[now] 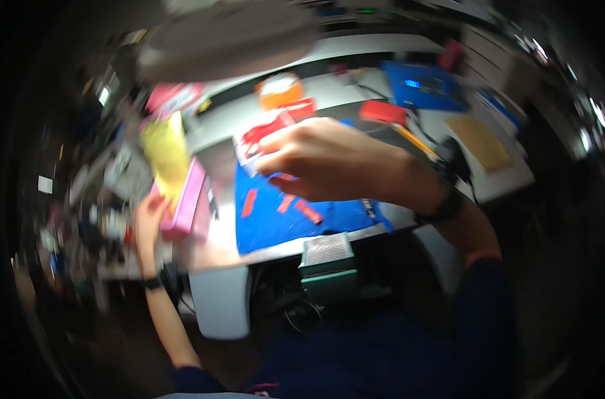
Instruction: Grinding and fitting a dental prosthetic on a model using a hand-held rotary tool.
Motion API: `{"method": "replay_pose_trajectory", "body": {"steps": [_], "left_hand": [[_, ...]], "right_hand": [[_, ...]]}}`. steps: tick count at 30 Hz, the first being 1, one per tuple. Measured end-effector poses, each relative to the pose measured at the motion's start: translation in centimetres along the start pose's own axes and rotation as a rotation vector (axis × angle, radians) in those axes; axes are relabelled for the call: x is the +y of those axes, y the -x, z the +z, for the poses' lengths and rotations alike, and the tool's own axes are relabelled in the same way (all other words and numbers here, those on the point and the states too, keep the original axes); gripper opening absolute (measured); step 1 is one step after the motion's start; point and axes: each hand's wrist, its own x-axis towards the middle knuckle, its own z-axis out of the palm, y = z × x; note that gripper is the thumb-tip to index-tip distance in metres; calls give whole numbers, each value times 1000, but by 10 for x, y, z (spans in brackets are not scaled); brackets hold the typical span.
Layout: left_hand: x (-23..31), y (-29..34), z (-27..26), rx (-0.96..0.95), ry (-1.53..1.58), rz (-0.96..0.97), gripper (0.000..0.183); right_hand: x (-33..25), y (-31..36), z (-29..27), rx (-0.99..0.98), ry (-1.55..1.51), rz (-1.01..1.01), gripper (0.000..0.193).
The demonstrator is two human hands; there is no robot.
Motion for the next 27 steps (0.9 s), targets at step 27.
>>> {"method": "replay_pose_trajectory", "body": {"steps": [27], "left_hand": [[-15, 84, -73, 57, 3, 17, 20]], "right_hand": [[-10, -13, 42, -87, -223, 42, 27]]}}
